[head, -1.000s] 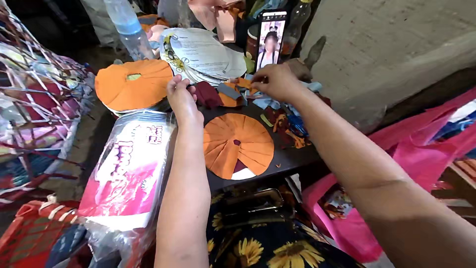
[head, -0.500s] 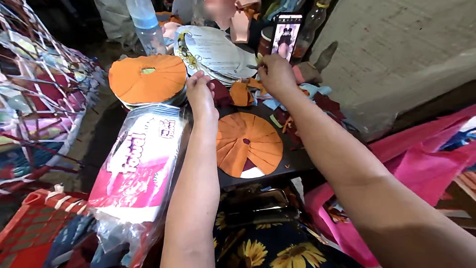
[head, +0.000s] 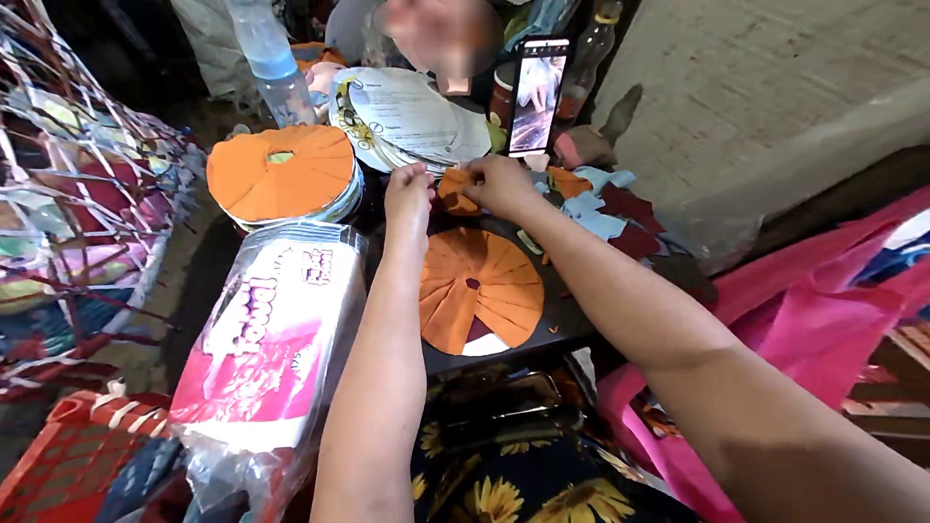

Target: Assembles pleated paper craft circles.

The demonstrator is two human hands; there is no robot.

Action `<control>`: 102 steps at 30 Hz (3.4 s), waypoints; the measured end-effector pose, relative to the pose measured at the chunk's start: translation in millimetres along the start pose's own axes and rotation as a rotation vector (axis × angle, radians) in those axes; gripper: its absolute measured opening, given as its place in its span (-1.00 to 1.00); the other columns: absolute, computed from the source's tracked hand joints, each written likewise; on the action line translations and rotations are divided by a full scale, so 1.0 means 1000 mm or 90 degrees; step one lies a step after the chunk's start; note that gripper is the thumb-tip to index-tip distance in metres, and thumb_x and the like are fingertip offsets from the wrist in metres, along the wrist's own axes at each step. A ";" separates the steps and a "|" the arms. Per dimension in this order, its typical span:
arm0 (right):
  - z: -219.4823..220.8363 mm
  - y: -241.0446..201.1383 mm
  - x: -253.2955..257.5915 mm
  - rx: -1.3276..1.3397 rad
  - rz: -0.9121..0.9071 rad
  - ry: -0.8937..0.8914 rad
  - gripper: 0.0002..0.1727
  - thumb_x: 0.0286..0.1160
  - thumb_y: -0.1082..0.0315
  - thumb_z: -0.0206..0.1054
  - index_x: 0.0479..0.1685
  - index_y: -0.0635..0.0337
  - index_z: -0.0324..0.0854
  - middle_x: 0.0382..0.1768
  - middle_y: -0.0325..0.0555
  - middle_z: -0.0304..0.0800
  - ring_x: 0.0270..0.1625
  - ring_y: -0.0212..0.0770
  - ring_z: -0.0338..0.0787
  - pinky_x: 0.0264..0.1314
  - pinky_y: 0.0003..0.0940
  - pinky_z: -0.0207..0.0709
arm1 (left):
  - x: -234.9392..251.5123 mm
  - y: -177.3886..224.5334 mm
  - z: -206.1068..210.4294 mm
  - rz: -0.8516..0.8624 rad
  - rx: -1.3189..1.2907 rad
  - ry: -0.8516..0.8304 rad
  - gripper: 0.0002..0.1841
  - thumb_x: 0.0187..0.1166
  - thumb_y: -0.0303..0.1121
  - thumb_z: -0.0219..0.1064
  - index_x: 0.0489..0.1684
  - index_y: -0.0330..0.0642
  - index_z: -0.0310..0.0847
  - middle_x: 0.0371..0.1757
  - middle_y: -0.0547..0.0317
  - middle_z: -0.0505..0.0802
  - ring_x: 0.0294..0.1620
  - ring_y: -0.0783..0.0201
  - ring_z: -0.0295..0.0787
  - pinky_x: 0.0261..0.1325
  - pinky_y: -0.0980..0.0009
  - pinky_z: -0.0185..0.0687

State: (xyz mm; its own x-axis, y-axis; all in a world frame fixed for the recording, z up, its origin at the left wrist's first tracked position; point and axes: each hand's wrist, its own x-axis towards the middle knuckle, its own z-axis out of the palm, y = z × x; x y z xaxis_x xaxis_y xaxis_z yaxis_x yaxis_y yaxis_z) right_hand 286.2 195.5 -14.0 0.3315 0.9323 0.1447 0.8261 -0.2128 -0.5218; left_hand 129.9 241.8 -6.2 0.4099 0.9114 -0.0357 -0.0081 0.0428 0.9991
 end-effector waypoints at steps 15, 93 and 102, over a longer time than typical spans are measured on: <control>-0.023 -0.005 -0.019 0.497 -0.101 -0.069 -0.68 0.66 0.53 0.21 0.33 0.30 0.59 -0.02 -0.13 0.78 -0.12 -0.44 0.77 -0.03 -0.49 0.68 | 0.000 -0.006 0.003 -0.039 -0.185 -0.240 -0.56 0.88 -0.17 -0.02 0.54 -0.26 0.40 0.38 0.01 0.68 0.37 0.21 0.65 0.48 0.25 0.53; -0.037 0.004 -0.126 0.403 -0.054 0.160 -0.52 0.52 0.28 0.44 0.37 0.28 0.54 0.02 -0.17 0.76 -0.11 -0.47 0.77 -0.01 -0.50 0.70 | -0.056 0.036 0.025 0.134 0.240 -0.432 -0.67 0.89 -0.29 -0.02 0.28 -0.28 0.59 0.03 0.07 0.77 -0.03 0.37 0.75 0.06 0.32 0.70; 0.011 -0.018 -0.158 0.522 -0.049 -0.041 -0.62 0.38 0.50 0.44 0.23 0.25 0.64 -0.17 -0.28 0.79 -0.25 -0.55 0.76 -0.18 -0.61 0.68 | -0.131 -0.008 -0.032 0.123 0.296 -0.358 -0.51 0.70 -0.36 0.28 0.58 -0.25 0.35 0.10 -0.07 0.81 -0.02 0.27 0.82 0.11 0.27 0.76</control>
State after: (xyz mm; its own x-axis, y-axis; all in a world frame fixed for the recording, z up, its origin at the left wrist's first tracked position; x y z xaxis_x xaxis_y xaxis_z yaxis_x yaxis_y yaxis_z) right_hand 213.5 55.0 -37.0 0.2398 0.9559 0.1694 0.2423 0.1100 -0.9639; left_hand 46.9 135.8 -10.4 0.8448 0.5339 0.0353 0.2072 -0.3873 0.8984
